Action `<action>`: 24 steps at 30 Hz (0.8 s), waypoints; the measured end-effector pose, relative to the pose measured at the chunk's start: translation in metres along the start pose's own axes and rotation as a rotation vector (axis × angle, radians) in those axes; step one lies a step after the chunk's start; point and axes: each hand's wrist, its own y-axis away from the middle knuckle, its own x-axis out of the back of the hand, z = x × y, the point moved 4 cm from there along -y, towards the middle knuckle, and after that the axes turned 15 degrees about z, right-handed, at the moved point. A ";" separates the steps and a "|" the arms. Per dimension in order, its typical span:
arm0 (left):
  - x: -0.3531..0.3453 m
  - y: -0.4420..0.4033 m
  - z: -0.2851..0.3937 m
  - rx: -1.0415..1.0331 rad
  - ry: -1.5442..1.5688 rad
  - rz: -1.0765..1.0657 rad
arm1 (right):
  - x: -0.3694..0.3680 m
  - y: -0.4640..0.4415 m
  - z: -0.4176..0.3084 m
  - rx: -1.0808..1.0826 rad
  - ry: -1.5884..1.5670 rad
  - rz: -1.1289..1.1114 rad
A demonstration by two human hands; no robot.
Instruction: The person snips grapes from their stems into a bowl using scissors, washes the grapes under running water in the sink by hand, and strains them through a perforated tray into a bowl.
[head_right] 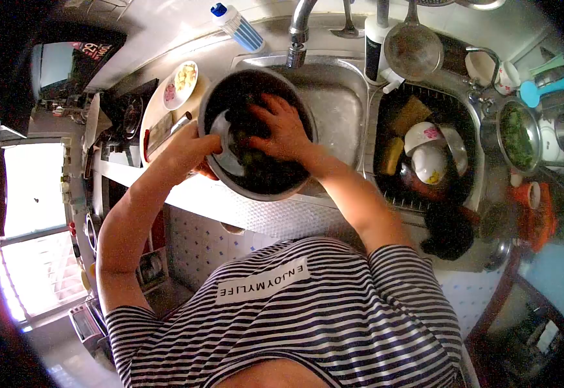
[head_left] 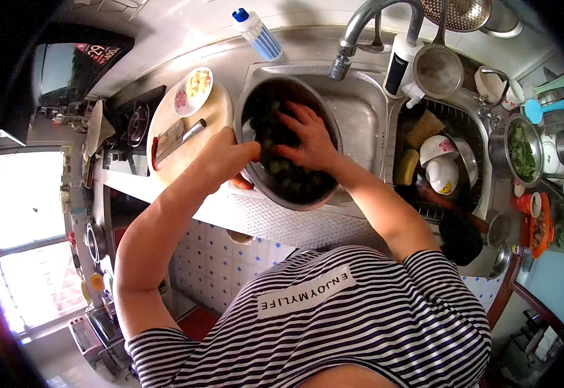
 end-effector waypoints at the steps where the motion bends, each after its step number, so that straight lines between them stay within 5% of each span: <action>1: 0.004 0.001 0.000 -0.026 0.013 0.007 | -0.002 0.000 -0.001 0.002 0.002 -0.001; 7: 0.016 0.015 -0.038 0.206 -0.051 0.120 | -0.049 0.042 -0.029 -0.060 -0.179 0.006; 12: 0.006 0.006 -0.024 0.056 -0.025 -0.030 | -0.014 0.019 -0.012 0.024 -0.082 0.043; 17: 0.013 0.016 -0.003 -0.090 0.098 0.085 | -0.005 -0.011 -0.015 0.079 0.002 0.083; 21: 0.020 0.027 -0.037 0.174 0.018 0.141 | -0.042 0.034 -0.031 0.001 -0.160 -0.003; 24: 0.013 0.018 -0.045 0.151 -0.009 0.071 | -0.039 0.043 -0.024 -0.038 -0.167 0.022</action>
